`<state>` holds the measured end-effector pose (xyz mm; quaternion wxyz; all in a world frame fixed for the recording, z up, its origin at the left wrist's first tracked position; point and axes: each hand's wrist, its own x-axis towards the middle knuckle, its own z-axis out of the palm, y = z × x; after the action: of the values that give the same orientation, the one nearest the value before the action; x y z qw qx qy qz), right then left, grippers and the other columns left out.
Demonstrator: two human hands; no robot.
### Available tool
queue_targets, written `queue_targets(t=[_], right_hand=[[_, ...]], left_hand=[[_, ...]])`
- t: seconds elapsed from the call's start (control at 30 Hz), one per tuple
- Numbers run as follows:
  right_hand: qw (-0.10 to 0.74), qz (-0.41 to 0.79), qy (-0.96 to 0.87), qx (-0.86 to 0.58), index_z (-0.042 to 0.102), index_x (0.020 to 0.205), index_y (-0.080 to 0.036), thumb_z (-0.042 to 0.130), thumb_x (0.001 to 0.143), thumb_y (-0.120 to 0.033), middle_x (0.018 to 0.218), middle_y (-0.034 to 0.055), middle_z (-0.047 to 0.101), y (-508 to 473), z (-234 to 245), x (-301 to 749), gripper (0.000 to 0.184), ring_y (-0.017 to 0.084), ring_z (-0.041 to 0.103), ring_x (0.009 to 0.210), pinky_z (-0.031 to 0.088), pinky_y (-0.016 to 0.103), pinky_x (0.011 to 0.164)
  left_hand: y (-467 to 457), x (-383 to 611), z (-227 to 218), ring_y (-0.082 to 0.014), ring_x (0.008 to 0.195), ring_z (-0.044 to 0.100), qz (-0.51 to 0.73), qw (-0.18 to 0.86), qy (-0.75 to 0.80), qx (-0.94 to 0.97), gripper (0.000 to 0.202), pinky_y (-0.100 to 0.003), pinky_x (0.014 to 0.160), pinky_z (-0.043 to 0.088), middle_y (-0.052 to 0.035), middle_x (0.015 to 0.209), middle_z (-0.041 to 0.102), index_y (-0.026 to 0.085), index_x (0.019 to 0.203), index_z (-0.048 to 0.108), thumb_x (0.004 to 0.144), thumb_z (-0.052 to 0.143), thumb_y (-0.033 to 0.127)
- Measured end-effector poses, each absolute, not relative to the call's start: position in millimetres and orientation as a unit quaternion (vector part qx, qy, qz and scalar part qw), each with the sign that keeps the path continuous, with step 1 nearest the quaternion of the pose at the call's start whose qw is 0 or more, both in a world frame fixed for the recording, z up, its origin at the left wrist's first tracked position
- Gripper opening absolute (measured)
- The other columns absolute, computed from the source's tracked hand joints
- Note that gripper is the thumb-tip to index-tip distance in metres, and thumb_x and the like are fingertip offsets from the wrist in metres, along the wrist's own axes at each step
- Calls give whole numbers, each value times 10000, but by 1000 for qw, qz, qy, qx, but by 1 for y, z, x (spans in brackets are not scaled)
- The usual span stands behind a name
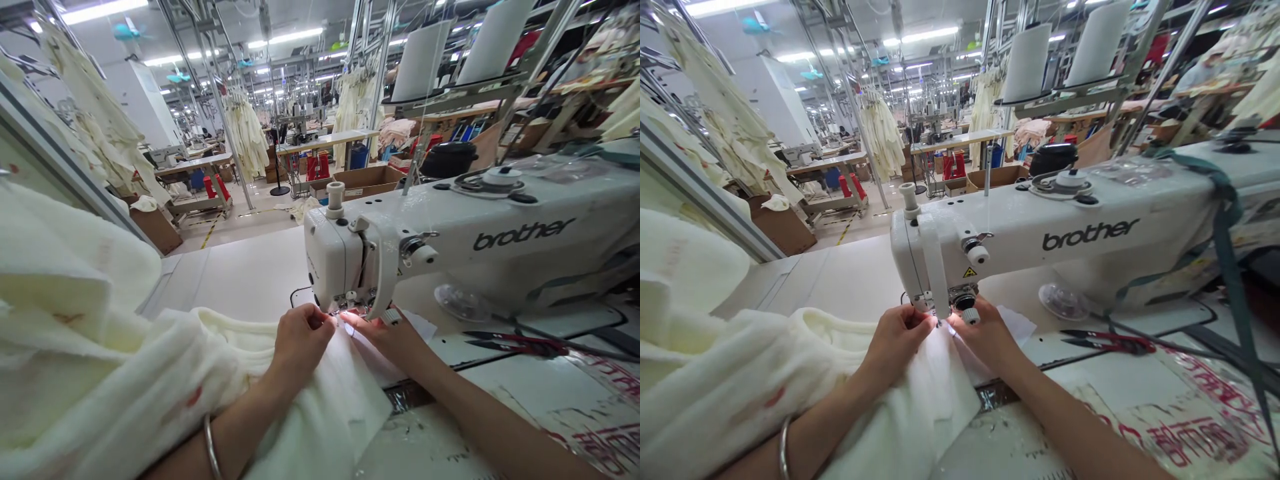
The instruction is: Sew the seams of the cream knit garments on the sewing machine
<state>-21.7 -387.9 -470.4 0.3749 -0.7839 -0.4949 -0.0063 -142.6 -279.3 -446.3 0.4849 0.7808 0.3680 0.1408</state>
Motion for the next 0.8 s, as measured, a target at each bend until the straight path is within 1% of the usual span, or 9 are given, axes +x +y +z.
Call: queue_targets(t=[0.1, 0.23, 0.37, 0.43, 0.5, 0.57, 0.67, 0.73, 0.8], right_hand=[[420, 22, -478, -771, 599, 789, -181, 568, 859, -240, 794, 1, 625, -386, -476, -22, 96, 128, 593, 728, 507, 278, 684], [465, 49, -453, -759, 576, 780, -160, 600, 878, -321, 769, -8, 601, -382, -482, -24, 190, 125, 585, 743, 502, 307, 737], [490, 85, -442, -747, 578, 731, -207, 560, 822, -257, 739, -3, 609, -382, -480, -24, 105, 144, 588, 747, 496, 308, 750], [500, 98, -434, -743, 570, 684, -235, 517, 767, -230, 733, 2, 610, -382, -477, -24, 99, 164, 590, 753, 491, 308, 752], [508, 113, -428, -739, 568, 660, -249, 494, 730, -235, 750, 5, 615, -382, -473, -24, 103, 179, 589, 759, 485, 310, 749], [514, 128, -423, -735, 579, 667, -252, 490, 716, -251, 779, 5, 619, -383, -470, -25, 103, 184, 582, 763, 479, 316, 757], [520, 149, -411, -734, 598, 671, -244, 500, 690, -261, 771, 9, 601, -388, -468, -25, 101, 184, 563, 735, 470, 326, 757], [522, 169, -406, -730, 606, 665, -237, 507, 676, -257, 780, 12, 587, -394, -468, -26, 101, 185, 564, 751, 468, 328, 765], [527, 193, -409, -720, 612, 655, -237, 516, 680, -267, 829, 15, 591, -403, -467, -29, 104, 190, 580, 841, 460, 325, 820]], left_hand=[[-278, -142, -449, -87, 517, 443, 145, 490, 366, 778, 111, -203, 491, 320, 22, 585, 549, 149, 680, 630, 713, 581, 242], [-277, -140, -453, -88, 509, 444, 150, 495, 361, 776, 132, -203, 480, 321, 24, 572, 538, 144, 709, 647, 716, 589, 262], [-276, -139, -453, -87, 468, 449, 149, 495, 355, 779, 150, -203, 456, 327, 36, 539, 521, 143, 743, 650, 731, 587, 279], [-276, -141, -452, -96, 493, 495, 152, 489, 352, 783, 134, -204, 482, 370, 25, 575, 567, 146, 735, 646, 722, 609, 274], [-279, -147, -449, -120, 569, 569, 151, 452, 336, 812, 114, -223, 559, 440, -1, 655, 642, 153, 744, 657, 719, 628, 260], [-283, -157, -445, -150, 631, 626, 157, 370, 293, 868, 120, -270, 650, 498, -20, 736, 696, 167, 817, 682, 738, 618, 229], [-292, -173, -439, -170, 652, 668, 216, 231, 177, 932, 210, -315, 673, 548, -39, 867, 727, 191, 937, 684, 803, 529, 148], [-297, -179, -437, -171, 725, 693, 272, 192, 95, 938, 263, -298, 682, 570, -43, 964, 723, 201, 973, 671, 832, 475, 96], [-300, -179, -437, -182, 869, 697, 294, 181, 28, 938, 341, -291, 743, 580, -56, 1064, 702, 195, 1067, 638, 831, 447, 41]])
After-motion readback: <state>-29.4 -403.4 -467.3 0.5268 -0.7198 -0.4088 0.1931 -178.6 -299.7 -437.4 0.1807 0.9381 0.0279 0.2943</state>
